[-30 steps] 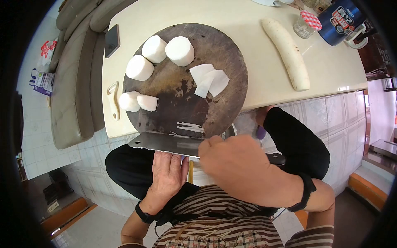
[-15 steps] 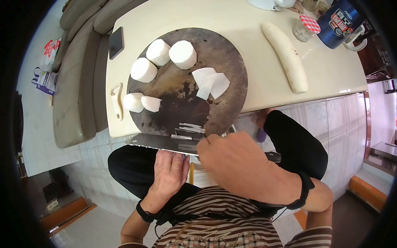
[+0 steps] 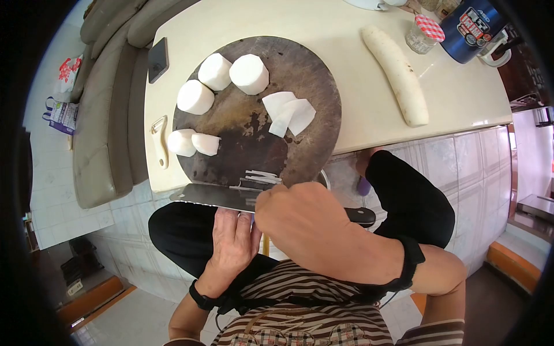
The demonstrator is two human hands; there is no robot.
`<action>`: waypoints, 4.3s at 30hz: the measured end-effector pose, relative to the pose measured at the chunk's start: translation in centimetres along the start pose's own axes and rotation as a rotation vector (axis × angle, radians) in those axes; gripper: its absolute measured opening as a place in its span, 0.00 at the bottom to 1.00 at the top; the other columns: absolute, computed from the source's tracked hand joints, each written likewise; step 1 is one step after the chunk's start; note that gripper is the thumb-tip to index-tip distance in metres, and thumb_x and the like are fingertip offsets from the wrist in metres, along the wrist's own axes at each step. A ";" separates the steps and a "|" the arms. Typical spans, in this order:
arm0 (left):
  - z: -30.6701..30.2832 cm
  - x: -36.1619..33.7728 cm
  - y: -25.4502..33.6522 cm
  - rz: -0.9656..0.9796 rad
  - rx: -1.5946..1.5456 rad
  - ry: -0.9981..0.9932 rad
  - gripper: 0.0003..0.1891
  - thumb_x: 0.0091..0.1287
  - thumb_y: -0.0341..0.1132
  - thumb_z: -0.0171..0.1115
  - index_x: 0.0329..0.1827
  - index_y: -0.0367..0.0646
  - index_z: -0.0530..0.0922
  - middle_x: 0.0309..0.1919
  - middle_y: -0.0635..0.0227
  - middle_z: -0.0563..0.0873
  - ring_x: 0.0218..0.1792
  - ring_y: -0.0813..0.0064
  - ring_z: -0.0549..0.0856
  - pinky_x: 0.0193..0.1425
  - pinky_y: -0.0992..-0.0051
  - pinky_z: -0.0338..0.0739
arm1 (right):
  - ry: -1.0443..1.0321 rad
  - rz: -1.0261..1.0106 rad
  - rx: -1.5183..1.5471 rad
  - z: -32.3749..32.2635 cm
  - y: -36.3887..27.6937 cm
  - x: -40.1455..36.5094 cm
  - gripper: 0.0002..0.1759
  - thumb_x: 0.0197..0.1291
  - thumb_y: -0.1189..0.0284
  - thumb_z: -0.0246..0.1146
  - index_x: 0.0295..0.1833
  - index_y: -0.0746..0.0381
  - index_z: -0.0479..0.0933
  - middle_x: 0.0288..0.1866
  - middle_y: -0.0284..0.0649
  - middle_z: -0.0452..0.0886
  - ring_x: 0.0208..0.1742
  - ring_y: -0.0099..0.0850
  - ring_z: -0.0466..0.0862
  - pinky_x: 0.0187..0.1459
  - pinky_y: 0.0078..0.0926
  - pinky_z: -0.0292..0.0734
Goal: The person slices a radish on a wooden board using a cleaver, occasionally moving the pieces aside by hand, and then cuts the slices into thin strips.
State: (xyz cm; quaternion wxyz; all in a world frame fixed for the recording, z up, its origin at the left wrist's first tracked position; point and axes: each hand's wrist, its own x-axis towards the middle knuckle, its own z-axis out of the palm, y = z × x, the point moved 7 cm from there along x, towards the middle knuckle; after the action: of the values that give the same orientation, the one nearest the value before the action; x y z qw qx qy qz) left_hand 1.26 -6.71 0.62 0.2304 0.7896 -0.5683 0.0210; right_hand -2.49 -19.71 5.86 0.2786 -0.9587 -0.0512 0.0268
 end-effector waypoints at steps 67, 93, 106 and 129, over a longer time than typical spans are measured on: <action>0.5 -0.8 -0.3 -0.043 0.028 0.024 0.29 0.57 0.22 0.70 0.64 0.32 0.75 0.60 0.44 0.75 0.59 0.41 0.77 0.62 0.50 0.74 | 0.020 0.114 0.075 -0.6 1.3 -2.0 0.09 0.50 0.76 0.63 0.36 0.69 0.77 0.27 0.48 0.82 0.27 0.46 0.85 0.29 0.38 0.79; -0.1 -0.8 -0.3 -0.026 0.034 0.076 0.26 0.55 0.20 0.71 0.60 0.29 0.77 0.55 0.48 0.78 0.56 0.44 0.78 0.60 0.50 0.76 | 0.044 0.107 0.058 -0.9 1.7 -2.5 0.09 0.49 0.77 0.64 0.37 0.68 0.76 0.29 0.46 0.81 0.28 0.45 0.84 0.29 0.39 0.78; 0.2 -1.3 -0.6 -0.009 0.042 0.056 0.22 0.55 0.20 0.70 0.55 0.29 0.80 0.51 0.48 0.79 0.55 0.43 0.79 0.60 0.45 0.76 | -0.019 0.091 0.027 -0.8 1.5 -2.7 0.08 0.49 0.77 0.64 0.36 0.67 0.76 0.30 0.46 0.82 0.27 0.44 0.85 0.27 0.38 0.76; 0.4 -1.2 -0.4 -0.015 0.055 0.006 0.23 0.56 0.21 0.71 0.55 0.29 0.77 0.53 0.45 0.77 0.57 0.42 0.78 0.62 0.45 0.73 | -0.048 0.107 0.014 -0.7 1.3 -3.0 0.11 0.47 0.77 0.65 0.37 0.68 0.75 0.28 0.45 0.80 0.27 0.42 0.84 0.26 0.35 0.76</action>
State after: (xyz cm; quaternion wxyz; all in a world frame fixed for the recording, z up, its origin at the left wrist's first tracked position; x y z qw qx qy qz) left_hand 1.14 -5.67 -0.28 0.2106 0.7998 -0.5608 0.0372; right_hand -5.31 -21.50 5.86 0.2823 -0.9571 -0.0065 0.0649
